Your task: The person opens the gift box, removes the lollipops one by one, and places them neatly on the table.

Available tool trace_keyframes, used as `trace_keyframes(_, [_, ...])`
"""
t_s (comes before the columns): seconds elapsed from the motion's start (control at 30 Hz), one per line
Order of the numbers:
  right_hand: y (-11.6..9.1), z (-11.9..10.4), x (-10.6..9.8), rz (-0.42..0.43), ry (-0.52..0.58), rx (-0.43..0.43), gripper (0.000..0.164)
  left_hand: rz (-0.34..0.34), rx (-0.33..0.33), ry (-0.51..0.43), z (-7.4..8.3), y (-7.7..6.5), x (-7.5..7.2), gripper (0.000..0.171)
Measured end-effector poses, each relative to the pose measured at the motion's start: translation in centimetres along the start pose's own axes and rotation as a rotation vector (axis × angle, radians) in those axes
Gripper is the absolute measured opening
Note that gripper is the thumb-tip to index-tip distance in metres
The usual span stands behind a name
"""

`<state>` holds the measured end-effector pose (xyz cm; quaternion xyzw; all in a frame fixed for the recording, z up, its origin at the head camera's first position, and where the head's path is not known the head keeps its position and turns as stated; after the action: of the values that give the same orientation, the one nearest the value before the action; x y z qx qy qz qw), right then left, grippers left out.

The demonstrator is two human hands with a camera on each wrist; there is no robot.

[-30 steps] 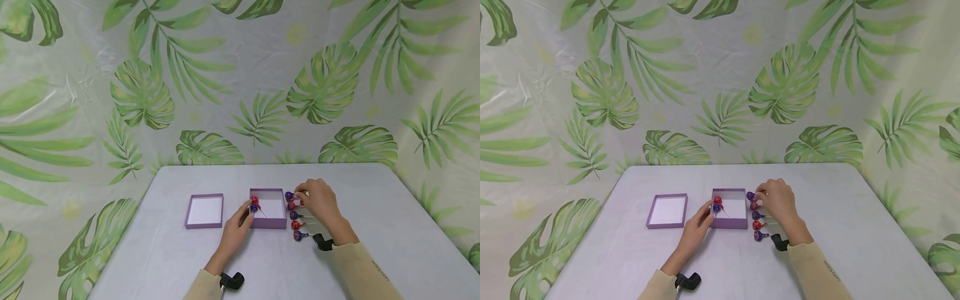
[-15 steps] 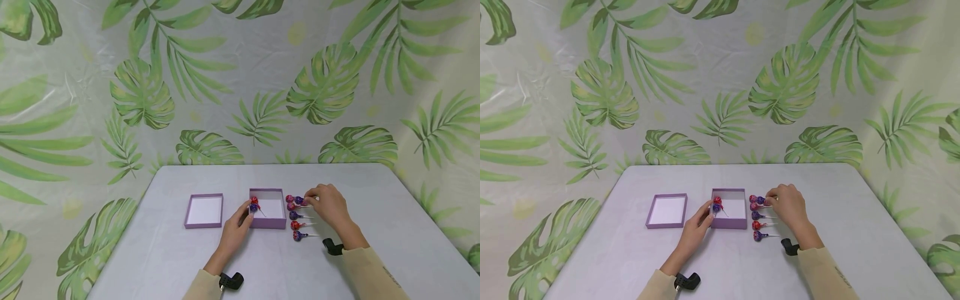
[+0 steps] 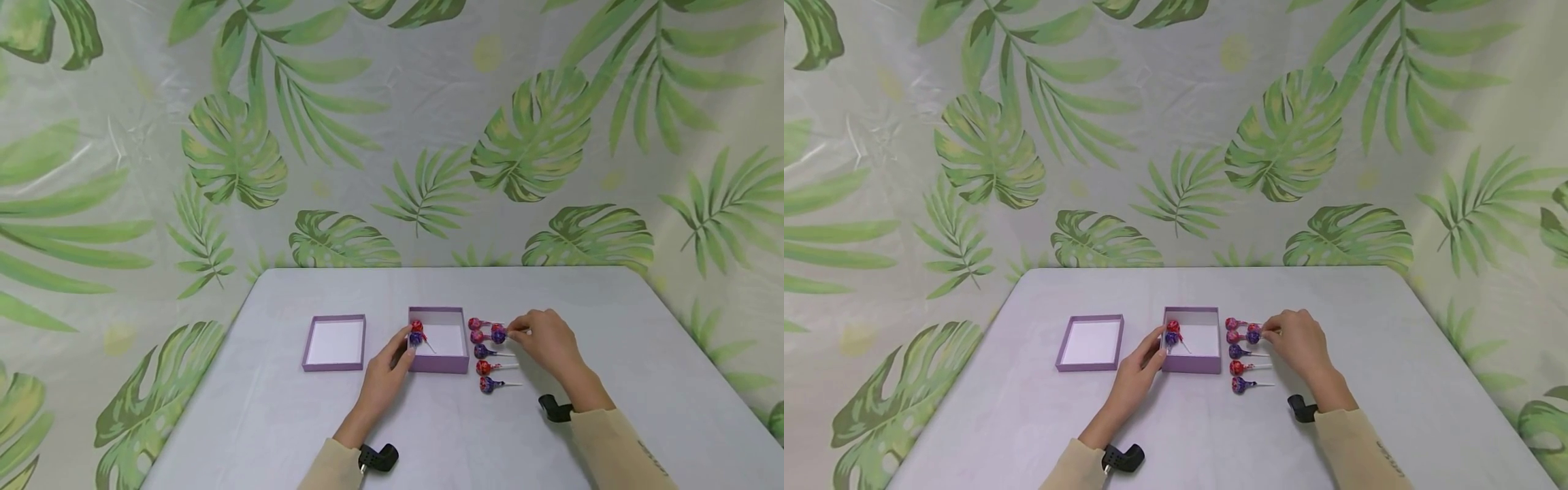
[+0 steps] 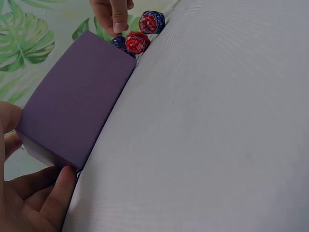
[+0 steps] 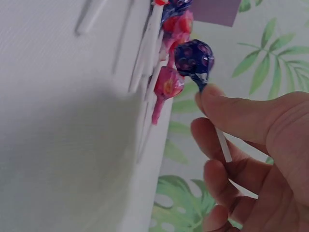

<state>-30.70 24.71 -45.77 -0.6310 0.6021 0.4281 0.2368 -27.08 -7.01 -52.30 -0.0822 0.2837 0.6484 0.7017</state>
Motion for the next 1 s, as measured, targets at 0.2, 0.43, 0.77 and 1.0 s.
trace_keyframes(0.2, [0.0, 0.7, 0.6, -0.049, -0.004, 0.011, 0.012, 0.0, -0.01, 0.003, 0.0, 0.0, 0.1, 0.049])
trace_keyframes(0.43, [0.1, 1.5, 1.2, -0.062, 0.023, 0.027, 0.011, -0.002, 0.003, 0.003, 0.1, 0.1, 0.2, 0.049])
trace_keyframes(0.77, [0.2, 2.5, 1.5, -0.115, 0.055, 0.049, 0.005, 0.001, 0.011, -0.008, 0.3, 0.0, 0.0, 0.048])
trace_keyframes(1.0, [0.4, 2.8, 1.6, -0.148, 0.033, 0.053, 0.005, -0.001, 0.001, -0.011, 0.5, 0.0, -0.3, 0.048])
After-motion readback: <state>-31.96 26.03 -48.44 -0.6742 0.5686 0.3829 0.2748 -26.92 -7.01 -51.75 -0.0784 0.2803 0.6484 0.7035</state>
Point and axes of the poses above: each hand's wrist, its own y-axis towards the middle knuckle, its own x-axis out of the palm, z = x × y, the point moved 5 cm from there along y, towards the middle knuckle, and after that the axes turned 9 degrees about y, right-handed, at the moved point
